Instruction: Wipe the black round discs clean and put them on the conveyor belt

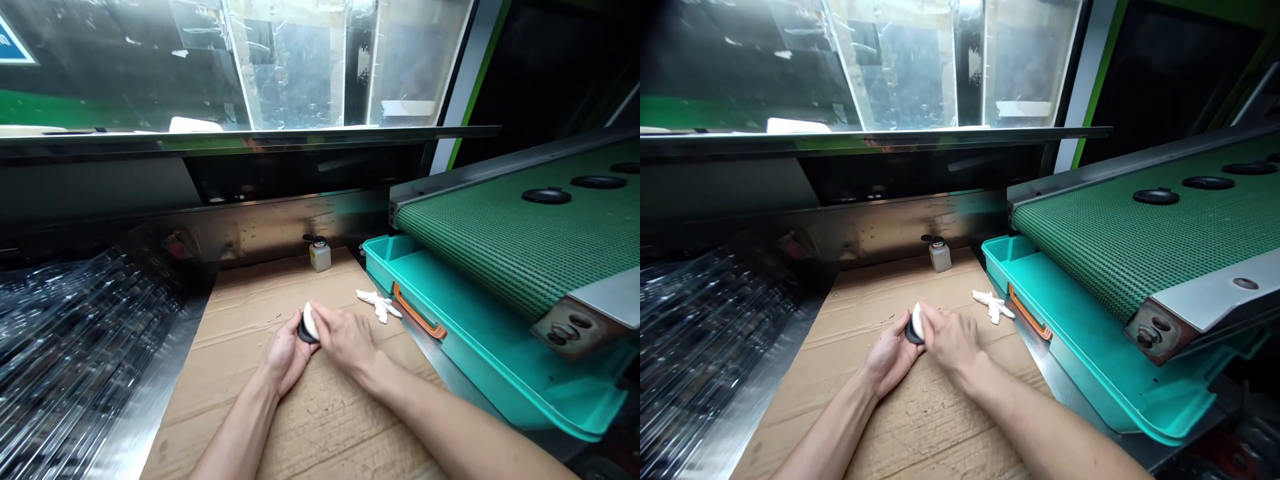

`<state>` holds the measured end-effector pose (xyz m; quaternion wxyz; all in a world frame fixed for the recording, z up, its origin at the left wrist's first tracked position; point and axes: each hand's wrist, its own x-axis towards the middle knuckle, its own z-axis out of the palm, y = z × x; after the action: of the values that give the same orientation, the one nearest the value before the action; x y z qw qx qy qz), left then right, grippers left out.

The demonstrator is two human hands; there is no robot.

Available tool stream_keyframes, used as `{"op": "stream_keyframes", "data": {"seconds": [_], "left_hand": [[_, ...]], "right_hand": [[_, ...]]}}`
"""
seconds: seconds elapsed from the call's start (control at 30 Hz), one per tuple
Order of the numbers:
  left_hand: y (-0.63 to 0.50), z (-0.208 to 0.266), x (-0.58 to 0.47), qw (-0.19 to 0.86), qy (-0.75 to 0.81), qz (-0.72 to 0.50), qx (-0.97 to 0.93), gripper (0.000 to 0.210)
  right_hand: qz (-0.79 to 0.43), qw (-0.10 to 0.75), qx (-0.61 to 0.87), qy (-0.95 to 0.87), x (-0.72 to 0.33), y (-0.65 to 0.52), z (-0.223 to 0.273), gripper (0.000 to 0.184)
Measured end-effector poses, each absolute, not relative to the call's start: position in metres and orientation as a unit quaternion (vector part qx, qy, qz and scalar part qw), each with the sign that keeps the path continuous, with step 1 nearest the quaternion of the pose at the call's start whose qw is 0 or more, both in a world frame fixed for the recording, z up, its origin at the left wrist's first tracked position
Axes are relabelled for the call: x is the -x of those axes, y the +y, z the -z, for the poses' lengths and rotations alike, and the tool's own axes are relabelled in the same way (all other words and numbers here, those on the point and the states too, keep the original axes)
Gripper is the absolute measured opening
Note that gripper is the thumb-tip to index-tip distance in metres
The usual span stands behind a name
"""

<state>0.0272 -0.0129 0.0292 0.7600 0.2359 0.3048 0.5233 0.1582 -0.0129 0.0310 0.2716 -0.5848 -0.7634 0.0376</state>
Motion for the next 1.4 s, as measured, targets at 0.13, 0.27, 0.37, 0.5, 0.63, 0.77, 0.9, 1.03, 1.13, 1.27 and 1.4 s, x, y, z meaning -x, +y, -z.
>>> {"op": "stream_keyframes", "data": {"seconds": [0.13,0.27,0.37,0.5,0.63,0.77,0.9,1.03,1.13,1.27,1.4], "left_hand": [[-0.012,-0.030,-0.026,0.761,0.309,-0.528,-0.216,0.033],[-0.011,-0.031,-0.025,0.765,0.297,-0.532,-0.209,0.034],[-0.011,-0.030,-0.025,0.750,0.304,-0.548,-0.211,0.034],[-0.011,-0.029,-0.025,0.753,0.306,-0.544,-0.207,0.034],[-0.011,-0.029,-0.024,0.740,0.328,-0.545,-0.217,0.035],[-0.010,-0.029,-0.021,0.763,0.310,-0.531,-0.200,0.037],[-0.009,-0.029,-0.017,0.779,0.273,-0.536,-0.180,0.038],[-0.009,-0.028,-0.015,0.780,0.260,-0.545,-0.165,0.036],[-0.009,-0.029,-0.016,0.775,0.261,-0.551,-0.167,0.032],[-0.010,-0.031,-0.022,0.762,0.284,-0.551,-0.189,0.033],[-0.014,-0.031,-0.026,0.753,0.295,-0.540,-0.233,0.034]], "right_hand": [[-0.021,0.259,0.600,-0.756,-0.153,-0.012,-0.029,0.037],[-0.003,0.250,0.596,-0.763,-0.151,-0.012,-0.029,0.038],[0.008,0.254,0.623,-0.740,-0.149,-0.015,-0.030,0.037],[0.010,0.260,0.577,-0.774,-0.150,-0.014,-0.028,0.038],[0.003,0.311,0.636,-0.706,-0.171,0.007,-0.028,0.034],[-0.036,0.408,0.604,-0.683,-0.193,0.017,-0.030,0.034],[-0.095,0.468,0.555,-0.681,-0.196,0.010,-0.030,0.035],[-0.151,0.478,0.544,-0.673,-0.192,0.007,-0.029,0.038],[-0.222,0.469,0.513,-0.684,-0.191,0.005,-0.031,0.034],[-0.360,0.435,0.430,-0.705,-0.187,0.001,-0.034,0.025],[-0.428,0.437,0.378,-0.695,-0.182,-0.001,-0.032,0.025]]}}
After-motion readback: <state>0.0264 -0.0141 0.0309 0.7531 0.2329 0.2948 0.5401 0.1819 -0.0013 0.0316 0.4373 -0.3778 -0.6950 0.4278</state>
